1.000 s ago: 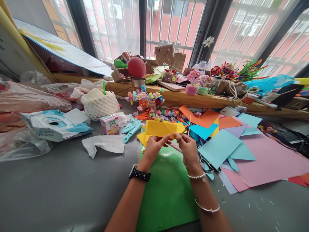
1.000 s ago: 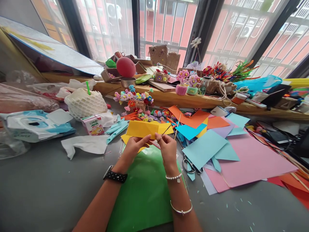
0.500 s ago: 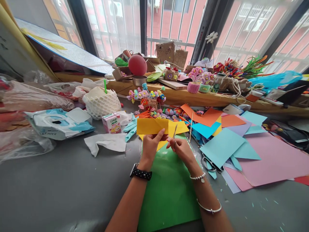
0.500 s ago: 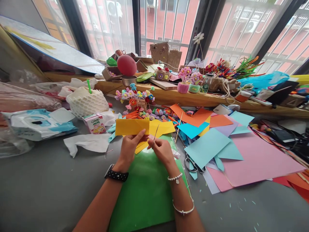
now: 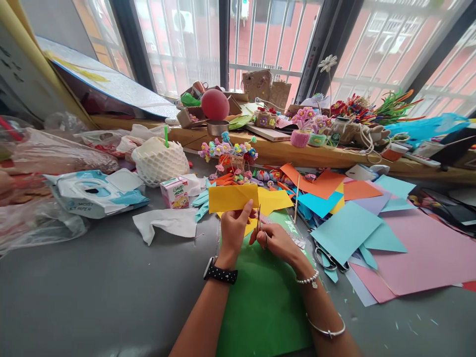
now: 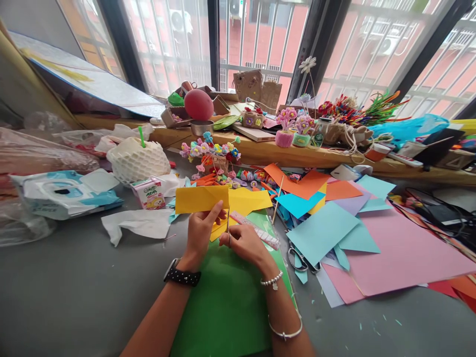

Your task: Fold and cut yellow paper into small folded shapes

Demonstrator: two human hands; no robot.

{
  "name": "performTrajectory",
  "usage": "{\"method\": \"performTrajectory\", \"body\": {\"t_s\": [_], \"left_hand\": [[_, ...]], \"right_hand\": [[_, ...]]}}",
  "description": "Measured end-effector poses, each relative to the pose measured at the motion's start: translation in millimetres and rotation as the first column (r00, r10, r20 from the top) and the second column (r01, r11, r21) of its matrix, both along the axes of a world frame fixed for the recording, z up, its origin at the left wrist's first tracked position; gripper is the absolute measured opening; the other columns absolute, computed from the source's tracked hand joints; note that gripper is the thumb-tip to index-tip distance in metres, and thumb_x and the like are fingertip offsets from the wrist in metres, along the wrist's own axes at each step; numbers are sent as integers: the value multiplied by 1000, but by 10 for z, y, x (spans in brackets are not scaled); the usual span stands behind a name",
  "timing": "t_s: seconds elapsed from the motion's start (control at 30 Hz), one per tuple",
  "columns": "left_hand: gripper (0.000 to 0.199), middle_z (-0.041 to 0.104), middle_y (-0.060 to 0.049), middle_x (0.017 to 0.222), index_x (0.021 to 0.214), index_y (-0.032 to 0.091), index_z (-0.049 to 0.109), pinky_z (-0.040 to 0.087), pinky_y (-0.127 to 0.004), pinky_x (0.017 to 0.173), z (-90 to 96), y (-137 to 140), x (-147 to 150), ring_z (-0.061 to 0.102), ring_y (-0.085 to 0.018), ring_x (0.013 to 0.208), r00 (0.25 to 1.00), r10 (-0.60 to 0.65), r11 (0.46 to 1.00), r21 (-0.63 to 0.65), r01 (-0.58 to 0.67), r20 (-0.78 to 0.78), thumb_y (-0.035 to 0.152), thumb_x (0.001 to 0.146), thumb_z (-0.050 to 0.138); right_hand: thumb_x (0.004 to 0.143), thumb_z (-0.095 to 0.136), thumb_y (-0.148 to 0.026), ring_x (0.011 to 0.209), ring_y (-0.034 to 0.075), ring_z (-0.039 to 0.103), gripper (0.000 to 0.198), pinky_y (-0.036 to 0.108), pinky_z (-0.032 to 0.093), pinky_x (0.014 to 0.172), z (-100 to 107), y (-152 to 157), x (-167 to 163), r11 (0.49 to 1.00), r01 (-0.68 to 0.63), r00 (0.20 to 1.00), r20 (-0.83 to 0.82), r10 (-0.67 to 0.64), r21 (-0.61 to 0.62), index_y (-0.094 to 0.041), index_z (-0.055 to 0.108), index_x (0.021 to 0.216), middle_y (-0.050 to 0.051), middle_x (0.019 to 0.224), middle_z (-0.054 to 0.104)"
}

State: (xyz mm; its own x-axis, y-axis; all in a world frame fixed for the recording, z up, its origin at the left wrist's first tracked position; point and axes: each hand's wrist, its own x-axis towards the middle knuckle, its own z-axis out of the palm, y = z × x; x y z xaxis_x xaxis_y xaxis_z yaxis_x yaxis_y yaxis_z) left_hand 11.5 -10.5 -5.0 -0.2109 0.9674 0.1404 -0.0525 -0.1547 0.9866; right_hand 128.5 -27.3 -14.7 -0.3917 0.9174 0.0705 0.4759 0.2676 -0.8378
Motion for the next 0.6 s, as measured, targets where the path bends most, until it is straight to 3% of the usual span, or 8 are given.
{"method": "performTrajectory", "body": {"t_s": [0.6], "left_hand": [[31,63,-6,57,55,11,60,42,-20,51,6,-36,12,57,-12,54,999,-26,999,-40,27,37,40,65,57]], "right_hand": [[65,23,-73,46,10,40,70,22,29,45,-16,-9,-7,999,21,1000,-20,-20,43,-15,62,58,-1,46,43]]}}
